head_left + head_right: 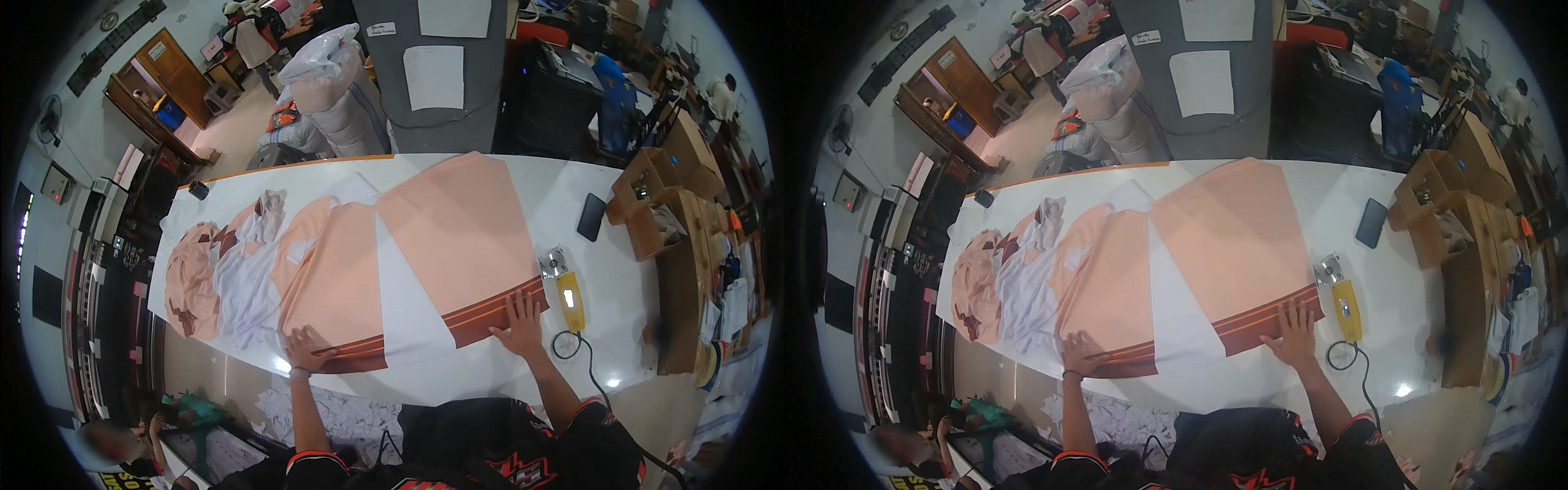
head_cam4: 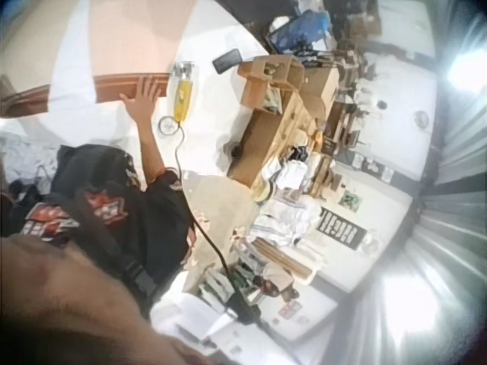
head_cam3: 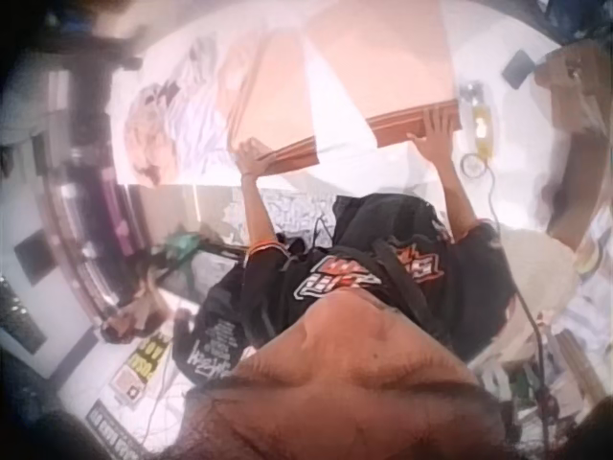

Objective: The person uses a yellow electric fabric cutter to cut a large piece of peach-colored fabric with a maroon border on a white table. They repeatedly align the fabric, cut along its edges, and move the cut pieces aside while continuing to cut additional sections.

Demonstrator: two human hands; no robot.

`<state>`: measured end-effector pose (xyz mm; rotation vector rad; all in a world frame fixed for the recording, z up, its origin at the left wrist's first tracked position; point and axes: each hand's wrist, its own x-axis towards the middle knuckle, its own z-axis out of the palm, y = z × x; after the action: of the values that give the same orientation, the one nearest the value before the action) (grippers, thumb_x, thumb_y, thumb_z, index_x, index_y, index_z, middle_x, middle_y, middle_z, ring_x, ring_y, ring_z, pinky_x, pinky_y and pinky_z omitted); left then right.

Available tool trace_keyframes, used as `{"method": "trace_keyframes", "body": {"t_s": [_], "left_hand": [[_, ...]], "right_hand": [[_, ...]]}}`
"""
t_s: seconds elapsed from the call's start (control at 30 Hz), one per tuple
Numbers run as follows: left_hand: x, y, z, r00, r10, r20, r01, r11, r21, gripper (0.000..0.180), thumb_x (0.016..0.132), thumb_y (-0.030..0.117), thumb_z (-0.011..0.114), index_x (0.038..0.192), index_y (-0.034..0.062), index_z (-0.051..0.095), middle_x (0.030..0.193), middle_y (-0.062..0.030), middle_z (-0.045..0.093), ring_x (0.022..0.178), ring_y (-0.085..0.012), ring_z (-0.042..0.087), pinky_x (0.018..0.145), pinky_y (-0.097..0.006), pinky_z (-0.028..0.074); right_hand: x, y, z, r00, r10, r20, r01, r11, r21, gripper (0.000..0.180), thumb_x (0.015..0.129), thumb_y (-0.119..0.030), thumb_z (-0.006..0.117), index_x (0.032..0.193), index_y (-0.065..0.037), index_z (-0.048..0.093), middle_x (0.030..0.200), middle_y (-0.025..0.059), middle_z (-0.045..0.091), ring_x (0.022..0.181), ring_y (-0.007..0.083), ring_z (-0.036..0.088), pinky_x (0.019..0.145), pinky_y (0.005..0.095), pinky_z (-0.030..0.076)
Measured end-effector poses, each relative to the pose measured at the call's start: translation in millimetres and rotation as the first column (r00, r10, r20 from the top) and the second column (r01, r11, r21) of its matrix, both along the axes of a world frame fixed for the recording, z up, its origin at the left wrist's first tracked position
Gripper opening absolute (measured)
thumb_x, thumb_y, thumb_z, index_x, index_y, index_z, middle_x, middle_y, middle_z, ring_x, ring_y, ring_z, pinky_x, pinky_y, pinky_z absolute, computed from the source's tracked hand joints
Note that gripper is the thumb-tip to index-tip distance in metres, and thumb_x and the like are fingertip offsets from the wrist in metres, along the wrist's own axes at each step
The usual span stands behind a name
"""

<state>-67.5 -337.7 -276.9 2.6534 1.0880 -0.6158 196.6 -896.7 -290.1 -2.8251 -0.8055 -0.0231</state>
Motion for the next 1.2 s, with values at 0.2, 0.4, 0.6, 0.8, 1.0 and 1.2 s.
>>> {"method": "trace_keyframes", "body": {"t_s": [0.2, 0.4, 0.6, 0.8, 1.0, 1.2], "left_hand": [[-26, -65, 18, 0.938, 0.233, -0.256, -0.275, 0.951, -0.142, 0.157, 0.053, 0.082, 0.087, 0.171, 0.0224, 0.002, 0.174, -0.0281, 0.002, 0.156, -0.0521, 0.020, 0.127, -0.052, 0.026], [-54, -73, 26, 0.896, 0.362, -0.256, -0.418, 0.882, -0.217, 0.135, 0.067, 0.073, 0.084, 0.168, 0.0139, 0.017, 0.160, -0.0284, 0.037, 0.150, -0.0463, 0.039, 0.118, -0.051, 0.042], [-34, -87, -18, 0.961, 0.054, 0.272, -0.051, 0.999, -0.019, 0.106, 0.085, 0.067, 0.074, 0.164, 0.0120, 0.031, 0.163, -0.0306, 0.035, 0.152, -0.0483, 0.032, 0.121, -0.057, 0.035], [-1, -113, -11, 0.978, -0.026, 0.206, 0.038, 0.998, -0.055, 0.128, 0.075, 0.081, 0.074, 0.169, 0.0170, 0.017, 0.173, -0.0286, 0.001, 0.159, -0.0513, -0.002, 0.123, -0.072, 0.009], [-13, -116, 8, 1.000, -0.018, -0.006, 0.018, 0.998, -0.061, 0.151, 0.060, 0.090, 0.076, 0.171, 0.0197, 0.001, 0.173, -0.0267, -0.012, 0.157, -0.0562, -0.013, 0.118, -0.079, 0.001], [-25, -126, 15, 0.994, -0.084, -0.067, 0.079, 0.994, -0.074, 0.154, 0.059, 0.092, 0.075, 0.170, 0.0181, -0.002, 0.170, -0.0338, -0.015, 0.152, -0.0637, -0.017, 0.117, -0.081, 0.002]], "right_hand": [[-12, -29, 10, 1.000, 0.011, 0.029, -0.012, 0.999, 0.042, 0.091, 0.092, -0.066, 0.066, 0.155, -0.004, 0.047, 0.159, 0.0295, 0.042, 0.149, 0.0528, 0.034, 0.123, 0.0649, 0.023], [52, -111, 35, 0.766, -0.638, 0.078, 0.606, 0.757, 0.246, 0.073, 0.090, -0.051, 0.076, 0.139, 0.000, 0.057, 0.134, 0.0250, 0.058, 0.125, 0.0428, 0.056, 0.102, 0.0535, 0.046], [96, -142, 27, 0.711, -0.388, -0.587, 0.616, 0.747, 0.252, 0.058, 0.093, -0.048, 0.072, 0.118, 0.004, 0.064, 0.091, 0.0201, 0.071, 0.087, 0.0302, 0.073, 0.076, 0.0405, 0.057], [75, -151, 18, 0.622, -0.231, -0.749, 0.696, 0.602, 0.393, 0.046, 0.099, -0.042, 0.069, 0.110, 0.002, 0.060, 0.090, 0.0135, 0.069, 0.080, 0.0240, 0.073, 0.065, 0.0365, 0.056], [-35, -88, 58, 0.475, -0.013, -0.880, 0.795, 0.435, 0.423, 0.043, 0.100, -0.031, 0.071, 0.119, 0.002, 0.051, 0.088, 0.0133, 0.065, 0.070, 0.0237, 0.073, 0.054, 0.0350, 0.056], [-110, -70, 30, 0.558, -0.355, -0.750, 0.792, 0.498, 0.354, 0.056, 0.087, -0.037, 0.081, 0.114, 0.005, 0.056, 0.094, 0.0194, 0.072, 0.084, 0.0271, 0.073, 0.072, 0.0389, 0.057]]}}
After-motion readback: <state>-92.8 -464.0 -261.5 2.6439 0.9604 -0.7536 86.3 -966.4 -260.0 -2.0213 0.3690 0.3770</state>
